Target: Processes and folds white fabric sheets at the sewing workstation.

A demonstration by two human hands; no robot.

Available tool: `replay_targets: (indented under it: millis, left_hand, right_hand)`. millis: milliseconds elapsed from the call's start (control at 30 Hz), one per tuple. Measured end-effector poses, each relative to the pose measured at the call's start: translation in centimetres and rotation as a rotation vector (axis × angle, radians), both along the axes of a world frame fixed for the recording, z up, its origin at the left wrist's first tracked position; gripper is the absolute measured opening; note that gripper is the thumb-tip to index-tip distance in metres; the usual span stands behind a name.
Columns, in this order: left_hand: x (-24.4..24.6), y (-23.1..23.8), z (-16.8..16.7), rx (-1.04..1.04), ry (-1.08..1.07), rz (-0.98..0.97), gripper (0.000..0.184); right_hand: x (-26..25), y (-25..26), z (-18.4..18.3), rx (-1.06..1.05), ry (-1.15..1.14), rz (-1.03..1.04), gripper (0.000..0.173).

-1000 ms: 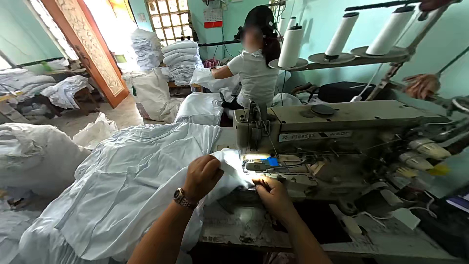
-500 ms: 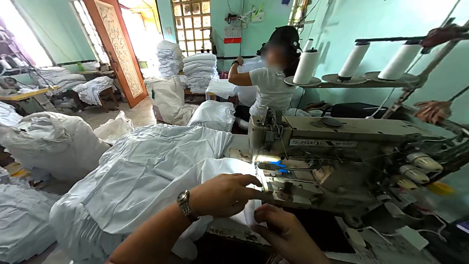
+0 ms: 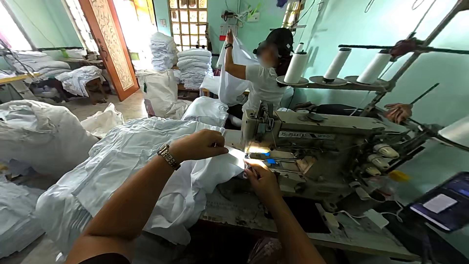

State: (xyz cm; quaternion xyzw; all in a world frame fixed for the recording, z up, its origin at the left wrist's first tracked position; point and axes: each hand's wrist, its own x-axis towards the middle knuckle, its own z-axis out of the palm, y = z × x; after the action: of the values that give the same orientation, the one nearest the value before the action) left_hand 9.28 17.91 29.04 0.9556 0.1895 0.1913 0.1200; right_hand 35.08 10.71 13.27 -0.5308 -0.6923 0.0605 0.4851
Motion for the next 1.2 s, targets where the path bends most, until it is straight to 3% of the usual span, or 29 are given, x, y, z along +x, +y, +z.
replay_targets:
  millis: [233, 400, 633, 767, 933, 1067, 1200]
  left_hand:
    - [0.0, 0.8, -0.9, 0.166, 0.122, 0.228, 0.026]
    - [-0.1, 1.6, -1.5, 0.220, 0.085, 0.181, 0.024]
    - [1.2, -0.3, -0.6, -0.037, 0.007, -0.078, 0.035]
    - [2.4, -1.7, -0.9, -0.263, 0.047, -0.231, 0.022]
    - [3.4, -2.9, -2.3, 0.243, 0.340, 0.135, 0.011]
    - [3.9, -3.4, -2.6, 0.130, 0.368, 0.015, 0.016]
    - [4.3, -4.6, -2.9, 0.135, 0.423, 0.059, 0.017]
  right_hand:
    - [0.8, 1.1, -0.1, -0.048, 0.084, 0.052, 0.030]
    - [1.1, 1.5, 0.1, -0.139, 0.072, 0.080, 0.026]
    - [1.3, 1.3, 0.9, -0.291, 0.084, 0.089, 0.021]
    - [1.6, -0.9, 1.5, -0.340, 0.231, 0.294, 0.016]
    - [1.8, -3.3, -2.0, -0.402, 0.393, 0.397, 0.014]
    - [1.8, -3.8, -2.7, -0.394, 0.418, 0.409, 0.012]
    - [1.8, -4.1, -2.7, -0.353, 0.400, 0.417, 0.012]
